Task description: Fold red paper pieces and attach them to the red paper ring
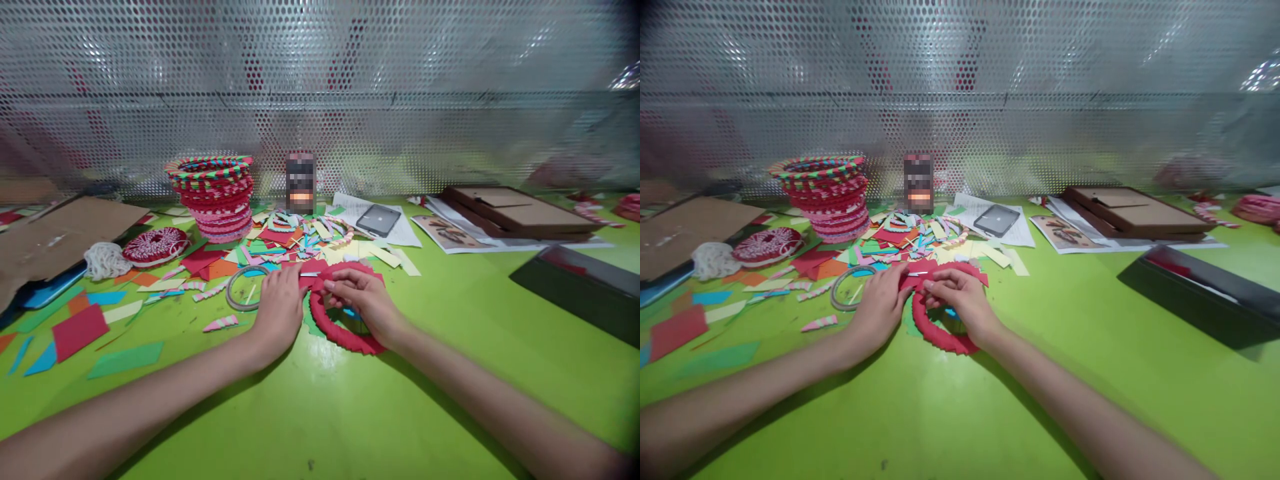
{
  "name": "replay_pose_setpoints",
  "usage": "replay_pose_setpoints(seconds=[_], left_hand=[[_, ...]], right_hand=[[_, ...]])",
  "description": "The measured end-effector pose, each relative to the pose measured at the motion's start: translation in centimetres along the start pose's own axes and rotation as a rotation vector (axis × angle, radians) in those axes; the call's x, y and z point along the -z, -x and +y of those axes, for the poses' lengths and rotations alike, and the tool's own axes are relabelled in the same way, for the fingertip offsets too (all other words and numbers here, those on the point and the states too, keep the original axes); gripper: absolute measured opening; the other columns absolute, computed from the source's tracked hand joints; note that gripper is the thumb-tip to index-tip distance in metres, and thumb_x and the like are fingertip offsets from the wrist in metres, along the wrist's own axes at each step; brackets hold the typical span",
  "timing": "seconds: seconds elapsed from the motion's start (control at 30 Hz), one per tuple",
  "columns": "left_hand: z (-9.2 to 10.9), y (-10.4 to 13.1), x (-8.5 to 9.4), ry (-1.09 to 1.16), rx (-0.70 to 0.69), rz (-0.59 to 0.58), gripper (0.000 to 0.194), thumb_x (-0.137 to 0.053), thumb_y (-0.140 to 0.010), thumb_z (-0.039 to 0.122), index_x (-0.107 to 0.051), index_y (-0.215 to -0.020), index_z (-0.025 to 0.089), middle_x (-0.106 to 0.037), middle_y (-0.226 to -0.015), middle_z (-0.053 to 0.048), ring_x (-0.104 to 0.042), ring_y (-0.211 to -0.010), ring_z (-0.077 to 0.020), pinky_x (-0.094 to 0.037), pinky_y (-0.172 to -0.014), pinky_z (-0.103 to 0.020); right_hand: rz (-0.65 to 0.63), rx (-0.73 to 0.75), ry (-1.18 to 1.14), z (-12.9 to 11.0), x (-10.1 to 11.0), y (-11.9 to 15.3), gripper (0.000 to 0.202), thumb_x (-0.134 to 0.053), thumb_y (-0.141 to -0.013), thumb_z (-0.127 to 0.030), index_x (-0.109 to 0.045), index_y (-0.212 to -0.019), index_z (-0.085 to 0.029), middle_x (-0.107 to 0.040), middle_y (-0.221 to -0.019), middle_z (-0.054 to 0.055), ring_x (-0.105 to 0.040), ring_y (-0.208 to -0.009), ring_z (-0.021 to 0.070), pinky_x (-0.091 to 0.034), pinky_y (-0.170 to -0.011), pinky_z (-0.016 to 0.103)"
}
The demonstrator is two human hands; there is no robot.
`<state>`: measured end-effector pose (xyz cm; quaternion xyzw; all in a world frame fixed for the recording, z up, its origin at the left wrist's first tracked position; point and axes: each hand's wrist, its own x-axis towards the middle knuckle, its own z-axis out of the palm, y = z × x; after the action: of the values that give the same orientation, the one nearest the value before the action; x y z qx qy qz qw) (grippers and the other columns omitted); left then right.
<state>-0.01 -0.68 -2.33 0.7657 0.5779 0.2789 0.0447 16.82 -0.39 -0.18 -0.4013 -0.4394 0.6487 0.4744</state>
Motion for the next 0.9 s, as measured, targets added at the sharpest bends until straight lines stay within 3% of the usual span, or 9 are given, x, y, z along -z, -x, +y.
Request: replay_pose_setpoints(seconds=[0.13, 0.27, 0.43, 0.57, 0.67, 0.73, 0.83, 0.9], left_hand=[[0.0, -0.4, 0.5, 0.240, 0.019, 0.062, 0.032, -0.041, -0.090, 0.010, -0.048, -0.120, 0.018, -0.052, -0.123, -0.012, -0.049, -0.117, -0.0248, -0.041, -0.099, -0.042], [-0.1, -0.8, 1.0, 0.410, 0.071, 0.097, 0.025, -0.042, -0.087, 0.004, -0.055, -0.101, 0.020, -0.056, -0.111, -0.008, -0.053, -0.108, -0.0210, -0.044, -0.095, -0.037], [-0.2, -1.1, 1.4, 0.607, 0.197, 0.084, 0.017, -0.048, -0.084, 0.008, -0.059, -0.092, 0.020, -0.059, -0.103, -0.006, -0.058, -0.094, -0.0208, -0.049, -0.080, -0.034], [0.0, -0.9, 1.5, 0.660, 0.161, 0.158, 0.016, -0.050, -0.083, 0.007, -0.059, -0.086, 0.020, -0.059, -0.095, -0.004, -0.058, -0.087, -0.0187, -0.049, -0.073, -0.030], [0.5, -0.2, 1.7, 0.588, -0.048, 0.286, 0.023, -0.046, -0.084, 0.001, -0.059, -0.086, 0.019, -0.057, -0.090, -0.003, -0.057, -0.084, -0.0166, -0.049, -0.072, -0.029], [0.9, 0.3, 2.0, 0.504, -0.312, 0.363, 0.026, -0.044, -0.084, -0.001, -0.059, -0.089, 0.019, -0.058, -0.089, -0.004, -0.056, -0.085, -0.0163, -0.048, -0.073, -0.029], [1.4, 1.0, 2.6, 0.436, -0.693, 0.325, 0.024, -0.048, -0.083, 0.000, -0.058, -0.097, 0.017, -0.060, -0.092, -0.007, -0.056, -0.085, -0.0172, -0.048, -0.074, -0.030], [1.6, 1.2, 2.9, 0.425, -0.827, 0.262, 0.022, -0.050, -0.082, 0.002, -0.057, -0.098, 0.015, -0.061, -0.091, -0.008, -0.056, -0.082, -0.0175, -0.049, -0.073, -0.030]], right_hand=[[0.017, 0.018, -0.008, -0.2, -0.1, -0.1, 0.027, -0.079, -0.068, -0.036, -0.064, -0.078, -0.016, -0.069, -0.070, 0.003, -0.061, -0.057, 0.0110, -0.047, -0.058, 0.025], [0.036, 0.005, -0.010, -0.3, 0.0, 0.0, 0.025, -0.076, -0.070, -0.037, -0.063, -0.075, -0.017, -0.066, -0.059, 0.001, -0.052, -0.046, 0.0083, -0.040, -0.048, 0.022], [0.020, -0.024, -0.023, -0.7, 0.0, 0.2, 0.037, -0.075, -0.070, -0.032, -0.067, -0.102, -0.015, -0.070, -0.063, 0.004, -0.056, -0.052, 0.0107, -0.040, -0.049, 0.022], [0.060, -0.003, -0.030, -1.0, -0.2, 0.3, 0.039, -0.069, -0.074, -0.036, -0.066, -0.107, -0.014, -0.067, -0.057, 0.003, -0.049, -0.043, 0.0089, -0.036, -0.043, 0.021], [0.054, 0.011, -0.031, -0.8, -0.1, 0.3, 0.031, -0.068, -0.075, -0.036, -0.068, -0.097, -0.014, -0.066, -0.055, 0.002, -0.048, -0.042, 0.0082, -0.035, -0.042, 0.019], [0.026, 0.004, -0.023, -0.5, 0.0, 0.2, 0.027, -0.069, -0.075, -0.037, -0.069, -0.091, -0.015, -0.067, -0.059, 0.002, -0.049, -0.043, 0.0083, -0.036, -0.042, 0.020], [-0.011, -0.014, -0.052, -0.2, 0.0, 0.2, 0.027, -0.073, -0.073, -0.040, -0.069, -0.088, -0.018, -0.067, -0.064, 0.001, -0.054, -0.047, 0.0095, -0.041, -0.045, 0.021], [-0.012, -0.026, -0.084, -0.2, 0.0, 0.2, 0.029, -0.077, -0.069, -0.039, -0.069, -0.090, -0.020, -0.067, -0.067, 0.000, -0.055, -0.049, 0.0093, -0.043, -0.047, 0.022]])
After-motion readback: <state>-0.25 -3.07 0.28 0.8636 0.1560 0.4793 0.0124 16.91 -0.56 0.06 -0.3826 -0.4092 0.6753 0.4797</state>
